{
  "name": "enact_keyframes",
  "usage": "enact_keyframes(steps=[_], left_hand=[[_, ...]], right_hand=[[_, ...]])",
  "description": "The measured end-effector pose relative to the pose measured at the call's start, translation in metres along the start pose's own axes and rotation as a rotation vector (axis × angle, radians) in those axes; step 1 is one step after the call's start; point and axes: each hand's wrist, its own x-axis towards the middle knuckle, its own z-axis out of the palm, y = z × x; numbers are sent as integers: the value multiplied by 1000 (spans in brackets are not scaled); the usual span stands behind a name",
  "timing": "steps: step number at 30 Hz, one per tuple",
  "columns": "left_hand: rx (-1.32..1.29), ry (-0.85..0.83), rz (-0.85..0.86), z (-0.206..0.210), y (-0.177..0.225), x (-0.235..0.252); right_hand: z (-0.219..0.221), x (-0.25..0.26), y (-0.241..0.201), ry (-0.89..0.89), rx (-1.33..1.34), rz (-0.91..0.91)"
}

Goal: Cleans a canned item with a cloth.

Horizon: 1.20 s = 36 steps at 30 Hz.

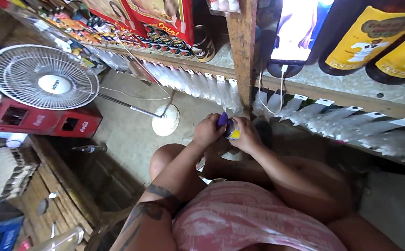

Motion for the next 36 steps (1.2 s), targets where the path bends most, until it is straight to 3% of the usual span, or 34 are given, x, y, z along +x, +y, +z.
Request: enact_keyframes(steps=[4,14,18,24,31,36], left_hand=[[-176,22,122,5,-2,-4],[-257,-110,109,5,-8,1],[-195,-72,146,4,-6,0],[14,-26,50,-2,-2,2],[-300,-107,146,3,-9,1],[-41,-132,-23,-4,-1,4]], right_hand=[[0,2,3,-2,-3,3],[-2,5,3,-48,-6,51],[-2,4,4,-43,-3,40],[2,2,1,-43,-24,-3],[-1,4,3,-62,-19,46],[-1,0,0,-46,-32,19]])
